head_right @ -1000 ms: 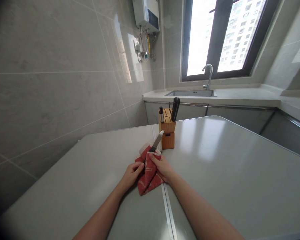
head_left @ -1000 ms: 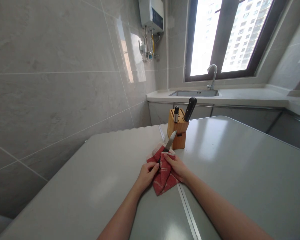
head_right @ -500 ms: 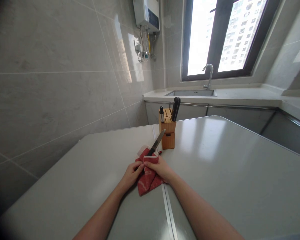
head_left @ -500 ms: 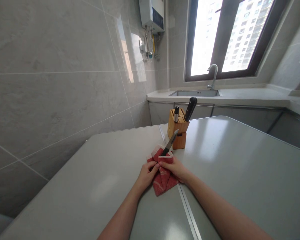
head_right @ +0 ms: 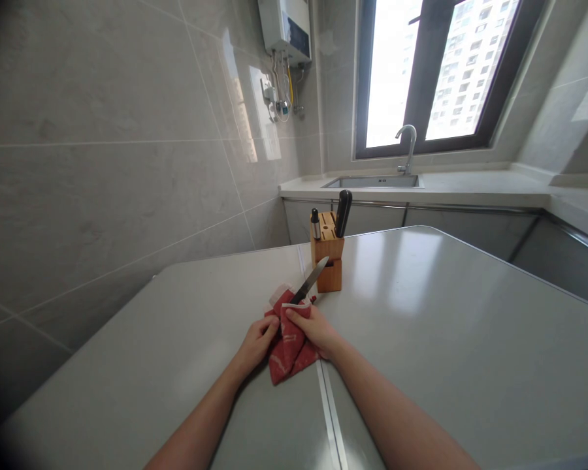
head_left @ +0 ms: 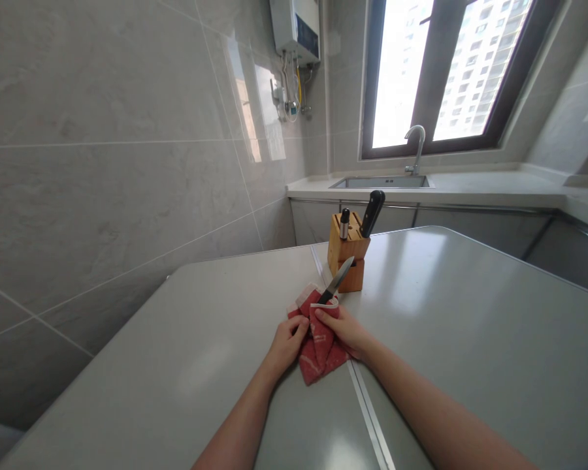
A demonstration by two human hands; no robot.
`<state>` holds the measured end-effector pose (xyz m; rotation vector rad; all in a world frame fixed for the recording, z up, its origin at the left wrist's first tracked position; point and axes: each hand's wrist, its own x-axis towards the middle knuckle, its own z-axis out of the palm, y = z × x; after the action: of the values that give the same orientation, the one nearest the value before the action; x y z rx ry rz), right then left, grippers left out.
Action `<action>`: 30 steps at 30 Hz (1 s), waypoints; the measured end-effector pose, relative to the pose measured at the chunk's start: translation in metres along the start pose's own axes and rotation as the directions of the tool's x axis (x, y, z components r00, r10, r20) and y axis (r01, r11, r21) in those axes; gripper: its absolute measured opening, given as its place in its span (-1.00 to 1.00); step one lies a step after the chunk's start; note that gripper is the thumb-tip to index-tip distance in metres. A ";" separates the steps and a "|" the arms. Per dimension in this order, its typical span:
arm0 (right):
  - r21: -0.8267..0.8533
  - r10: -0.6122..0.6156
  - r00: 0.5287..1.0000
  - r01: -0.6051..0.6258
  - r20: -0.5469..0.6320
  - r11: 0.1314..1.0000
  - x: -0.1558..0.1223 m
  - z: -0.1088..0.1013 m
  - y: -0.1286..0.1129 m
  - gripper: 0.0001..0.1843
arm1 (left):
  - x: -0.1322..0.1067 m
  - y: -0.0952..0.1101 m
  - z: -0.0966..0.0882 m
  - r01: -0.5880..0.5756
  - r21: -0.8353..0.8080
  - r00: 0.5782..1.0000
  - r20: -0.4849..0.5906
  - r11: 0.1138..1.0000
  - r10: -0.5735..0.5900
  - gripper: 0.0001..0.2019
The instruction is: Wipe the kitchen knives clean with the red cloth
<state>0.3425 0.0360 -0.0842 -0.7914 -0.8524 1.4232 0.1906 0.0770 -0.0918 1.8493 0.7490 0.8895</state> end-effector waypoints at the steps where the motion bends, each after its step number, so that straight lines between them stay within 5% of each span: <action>1: 0.019 0.005 1.000 -0.005 -0.015 1.000 0.001 0.000 0.001 -0.67 | 0.000 -0.001 0.000 0.011 -0.013 1.000 -0.008 1.000 -0.011 -0.54; 12: 0.211 0.031 0.998 -0.019 -0.053 0.977 0.001 0.005 -0.002 -0.66 | 0.000 -0.005 0.002 0.108 -0.085 0.993 -0.029 0.991 -0.110 -0.48; 30: 0.230 0.034 0.996 -0.014 -0.085 0.973 0.001 0.006 -0.006 -0.65 | -0.002 0.006 0.000 0.028 -0.032 0.994 -0.105 0.999 -0.031 -0.70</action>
<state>0.3405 0.0365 -0.0761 -0.6845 -0.5998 1.4666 0.1903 0.0731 -0.0864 1.7709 0.8219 0.9808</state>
